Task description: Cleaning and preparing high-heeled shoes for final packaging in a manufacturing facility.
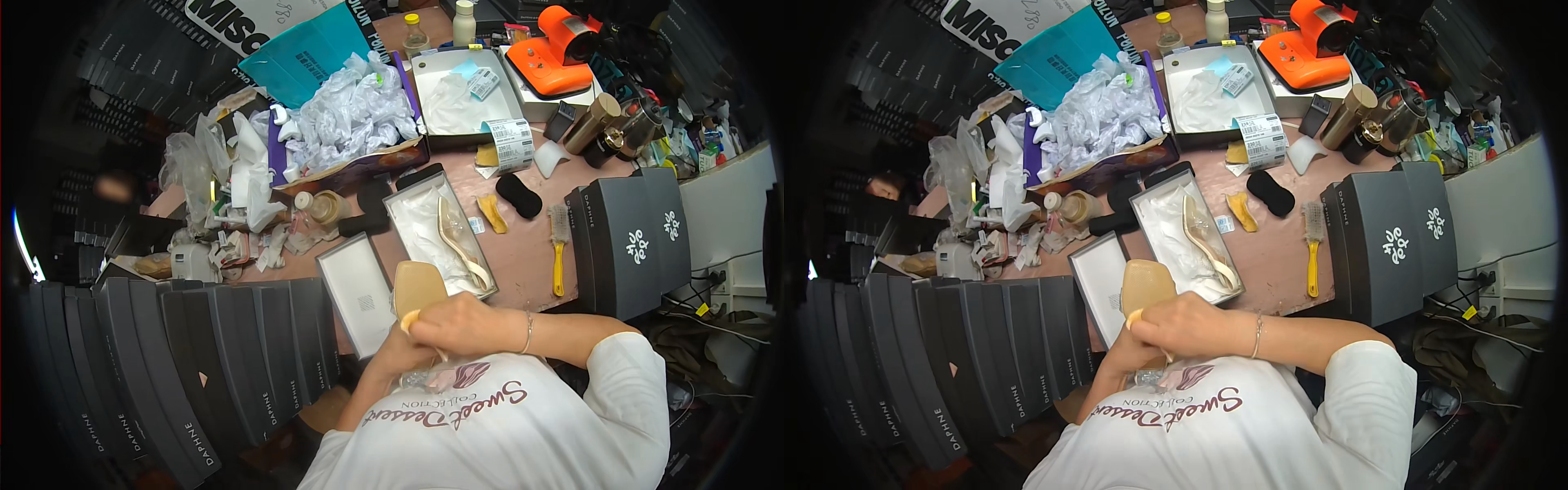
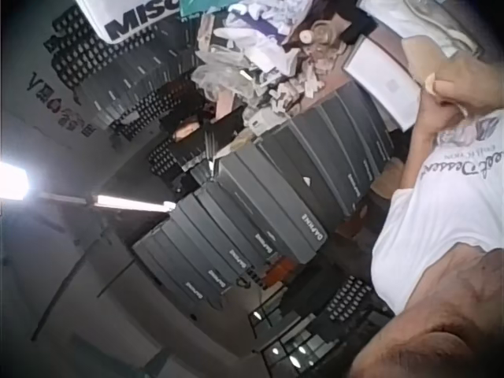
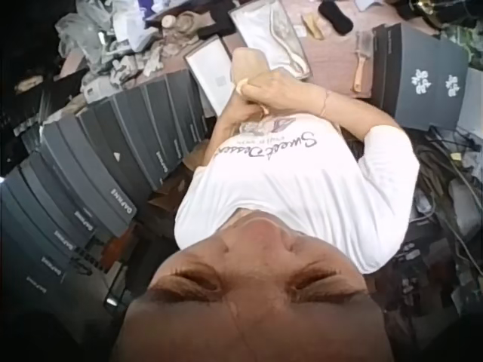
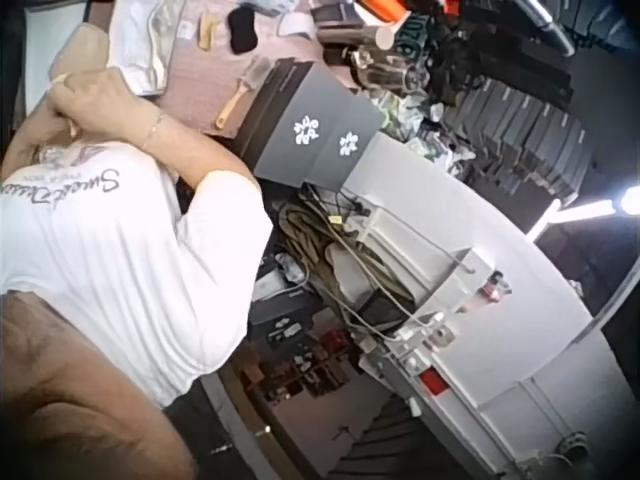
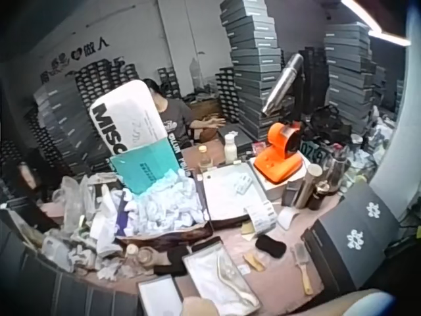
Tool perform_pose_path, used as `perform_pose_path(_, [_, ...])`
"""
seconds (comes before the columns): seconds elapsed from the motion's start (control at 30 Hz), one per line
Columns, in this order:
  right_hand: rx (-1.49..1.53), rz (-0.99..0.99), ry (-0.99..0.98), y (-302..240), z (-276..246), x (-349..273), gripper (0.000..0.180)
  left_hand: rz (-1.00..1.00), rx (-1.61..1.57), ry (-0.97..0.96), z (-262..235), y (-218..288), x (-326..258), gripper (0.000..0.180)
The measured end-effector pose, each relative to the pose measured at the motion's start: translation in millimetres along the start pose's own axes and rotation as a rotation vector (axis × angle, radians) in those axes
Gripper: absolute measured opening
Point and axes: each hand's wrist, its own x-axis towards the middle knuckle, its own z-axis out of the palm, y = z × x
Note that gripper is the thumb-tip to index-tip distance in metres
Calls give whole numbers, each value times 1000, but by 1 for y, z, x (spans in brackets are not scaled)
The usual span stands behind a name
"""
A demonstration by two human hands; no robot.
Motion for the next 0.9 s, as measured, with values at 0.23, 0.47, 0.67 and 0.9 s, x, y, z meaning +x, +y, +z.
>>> perform_pose_path(0.23, [28,-46,-44,-6,0,-15,15,-51,-77,109,3,1,-6,24])
perform_pose_path(0.47, [14,5,113,9,0,-7,13,-297,-374,41,4,1,-12,33])
perform_pose_path(0.67, [0,7,27,13,-5,20,16,-271,-249,-75,2,3,-5,27])
perform_pose_path(0.9, [46,-4,-4,15,-5,40,16,-316,-271,-88,-1,4,-4,28])
